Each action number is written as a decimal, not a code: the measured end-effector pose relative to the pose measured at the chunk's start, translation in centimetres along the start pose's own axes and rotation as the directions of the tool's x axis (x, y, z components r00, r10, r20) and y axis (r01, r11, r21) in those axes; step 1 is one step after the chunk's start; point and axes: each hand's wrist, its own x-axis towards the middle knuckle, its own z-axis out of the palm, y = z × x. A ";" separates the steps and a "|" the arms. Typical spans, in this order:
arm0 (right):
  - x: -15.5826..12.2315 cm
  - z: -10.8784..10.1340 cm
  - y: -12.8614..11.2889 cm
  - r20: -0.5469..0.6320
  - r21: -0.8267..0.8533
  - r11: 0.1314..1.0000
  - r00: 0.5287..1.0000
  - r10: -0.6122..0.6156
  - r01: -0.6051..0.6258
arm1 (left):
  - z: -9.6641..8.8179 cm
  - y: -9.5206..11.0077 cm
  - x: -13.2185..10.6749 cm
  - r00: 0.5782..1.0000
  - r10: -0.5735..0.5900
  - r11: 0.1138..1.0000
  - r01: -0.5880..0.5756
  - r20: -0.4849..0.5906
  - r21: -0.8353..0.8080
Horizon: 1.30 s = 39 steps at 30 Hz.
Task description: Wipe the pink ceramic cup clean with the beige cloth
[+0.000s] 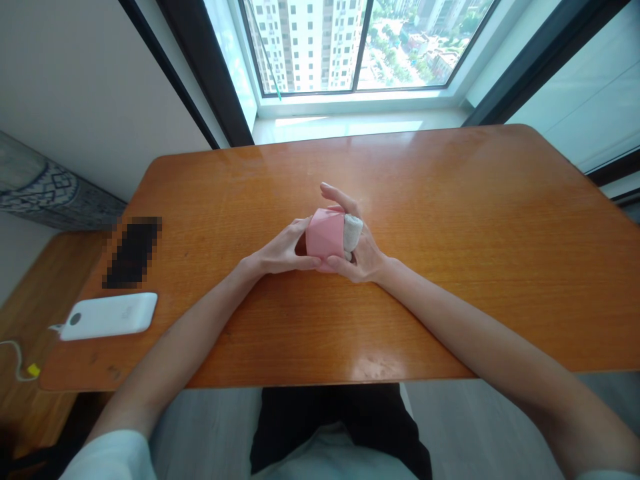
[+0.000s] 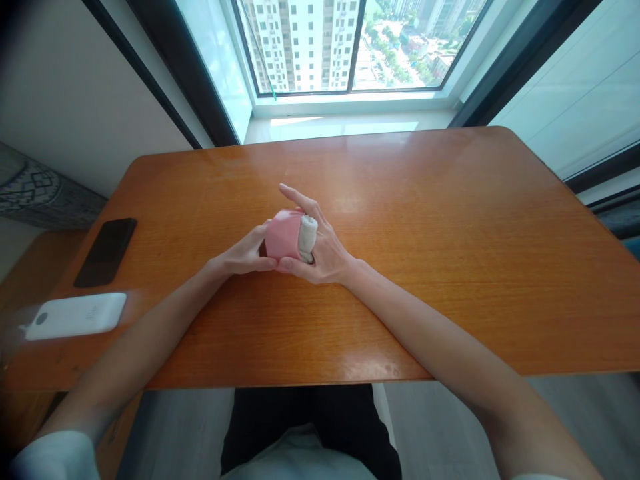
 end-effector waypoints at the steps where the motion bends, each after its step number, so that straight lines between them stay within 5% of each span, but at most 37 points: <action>1: 0.0 0.0 0.0 -0.008 0.002 1.000 1.000 -0.002 0.002 | 0.0 -0.3 0.0 1.000 -0.001 1.000 0.001 -0.005 0.001; 5: 0.0 0.1 0.0 -0.051 0.009 1.000 0.999 -0.011 0.011 | 0.4 -1.2 -0.2 1.000 -0.004 0.998 0.005 -0.019 0.058; 11: 0.0 0.0 -0.1 -0.069 0.021 0.998 0.996 0.060 -0.059 | 1.0 -1.5 -0.1 0.977 0.175 0.984 -0.177 -0.122 -0.001; 18: -0.1 0.3 0.1 -0.078 0.036 0.998 0.995 0.061 -0.059 | 1.9 -1.7 0.0 0.932 0.335 0.888 -0.263 -0.136 0.377; 22: 0.0 0.3 0.0 -0.098 0.027 0.999 0.995 0.026 -0.023 | 1.8 -2.1 0.1 0.906 0.392 0.853 -0.293 -0.159 0.432; 30: 0.1 0.0 -0.1 -0.089 0.020 0.997 0.993 0.077 -0.075 | 1.5 -0.6 -0.3 0.907 0.373 0.854 -0.252 -0.197 0.456; 39: -0.2 0.0 0.1 -0.073 -0.033 0.999 0.997 0.003 -0.006 | 1.4 1.9 -0.3 0.981 0.064 0.955 -0.007 -0.182 0.297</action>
